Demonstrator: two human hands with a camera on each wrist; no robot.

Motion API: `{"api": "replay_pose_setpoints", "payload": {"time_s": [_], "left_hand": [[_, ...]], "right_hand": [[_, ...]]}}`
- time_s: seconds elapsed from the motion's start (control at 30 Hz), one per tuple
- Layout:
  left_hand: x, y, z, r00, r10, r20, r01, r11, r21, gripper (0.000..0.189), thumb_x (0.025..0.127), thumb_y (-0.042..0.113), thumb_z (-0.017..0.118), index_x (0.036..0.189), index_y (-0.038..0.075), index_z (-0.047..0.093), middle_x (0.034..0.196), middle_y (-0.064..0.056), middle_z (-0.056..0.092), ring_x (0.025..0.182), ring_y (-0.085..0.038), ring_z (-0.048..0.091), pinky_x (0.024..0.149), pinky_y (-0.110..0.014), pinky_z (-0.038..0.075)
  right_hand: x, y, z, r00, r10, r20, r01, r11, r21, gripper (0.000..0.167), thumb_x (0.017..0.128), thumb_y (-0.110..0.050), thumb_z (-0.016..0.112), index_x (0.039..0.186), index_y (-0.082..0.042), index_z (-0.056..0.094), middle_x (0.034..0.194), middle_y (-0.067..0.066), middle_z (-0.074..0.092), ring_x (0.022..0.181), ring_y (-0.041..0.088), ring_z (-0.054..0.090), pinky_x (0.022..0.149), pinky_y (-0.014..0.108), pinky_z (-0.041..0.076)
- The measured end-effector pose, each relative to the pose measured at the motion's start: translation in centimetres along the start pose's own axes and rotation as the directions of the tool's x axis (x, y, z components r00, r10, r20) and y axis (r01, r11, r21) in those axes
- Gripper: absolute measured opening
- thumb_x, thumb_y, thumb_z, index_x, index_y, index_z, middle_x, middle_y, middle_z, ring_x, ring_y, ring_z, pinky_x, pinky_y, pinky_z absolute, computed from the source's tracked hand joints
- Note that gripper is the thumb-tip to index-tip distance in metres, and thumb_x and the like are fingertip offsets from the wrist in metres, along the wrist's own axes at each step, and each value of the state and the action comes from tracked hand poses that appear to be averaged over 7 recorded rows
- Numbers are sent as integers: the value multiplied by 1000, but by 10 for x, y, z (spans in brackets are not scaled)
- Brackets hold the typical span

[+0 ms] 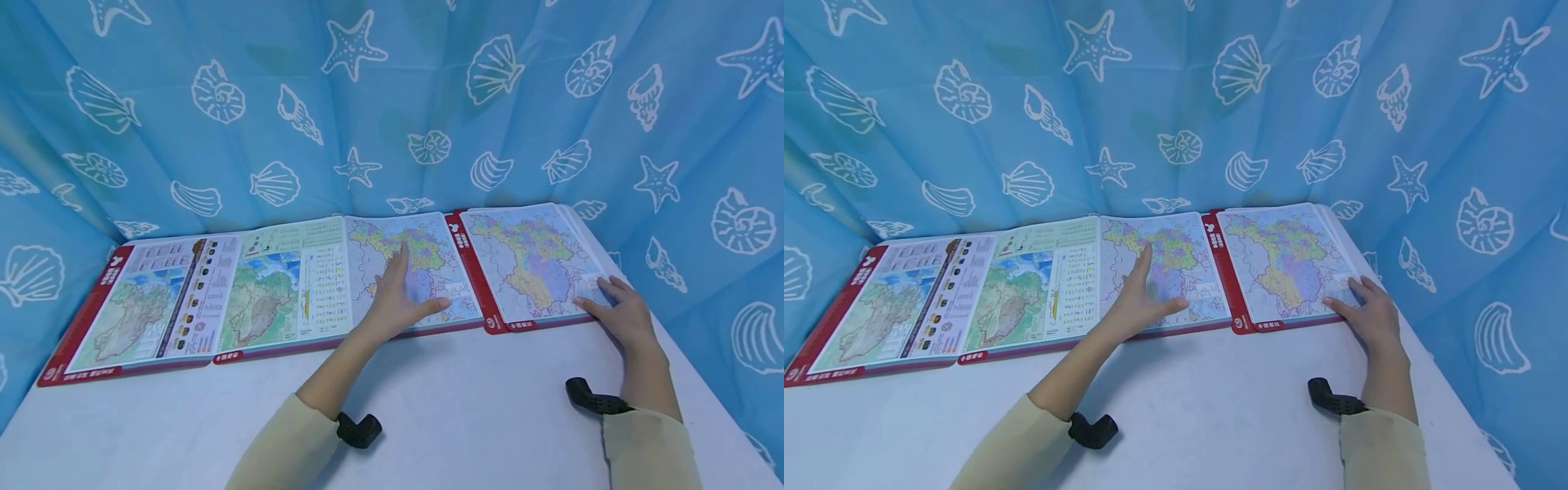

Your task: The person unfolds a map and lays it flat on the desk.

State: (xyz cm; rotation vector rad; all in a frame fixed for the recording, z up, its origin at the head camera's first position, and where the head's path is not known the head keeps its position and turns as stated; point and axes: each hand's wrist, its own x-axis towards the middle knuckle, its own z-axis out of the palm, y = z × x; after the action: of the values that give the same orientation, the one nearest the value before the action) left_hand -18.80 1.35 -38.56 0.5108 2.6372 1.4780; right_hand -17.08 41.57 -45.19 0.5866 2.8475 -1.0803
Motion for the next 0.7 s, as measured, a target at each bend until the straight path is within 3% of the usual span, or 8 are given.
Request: {"api": "replay_pose_setpoints", "payload": {"time_s": [0.2,0.43,0.7], "left_hand": [[-4,9,27,997,-38,61,43,995,-90,115,70,42,78,153,23,2,158,-3,15,146,-24,6,115,-56,8],[-8,19,58,992,-12,126,30,990,-139,113,70,37,78,153,21,3,157,-4,18,146,-25,8,114,-58,12],[2,20,87,992,-7,123,9,1000,-19,112,70,43,76,154,23,5,156,-5,23,145,-30,11,113,-60,9]], "right_hand": [[0,0,0,1000,3,-2,-3,1000,-8,98,80,-69,54,151,-15,12,157,19,-3,137,52,-6,98,73,20],[-1,-1,-1,1000,8,-4,-8,1000,-3,98,80,-68,55,151,-15,12,157,20,-3,137,52,-6,98,72,21],[0,0,0,1000,10,1,-10,1000,14,96,82,-65,55,151,-15,12,157,20,-3,138,51,-7,98,72,21]]}}
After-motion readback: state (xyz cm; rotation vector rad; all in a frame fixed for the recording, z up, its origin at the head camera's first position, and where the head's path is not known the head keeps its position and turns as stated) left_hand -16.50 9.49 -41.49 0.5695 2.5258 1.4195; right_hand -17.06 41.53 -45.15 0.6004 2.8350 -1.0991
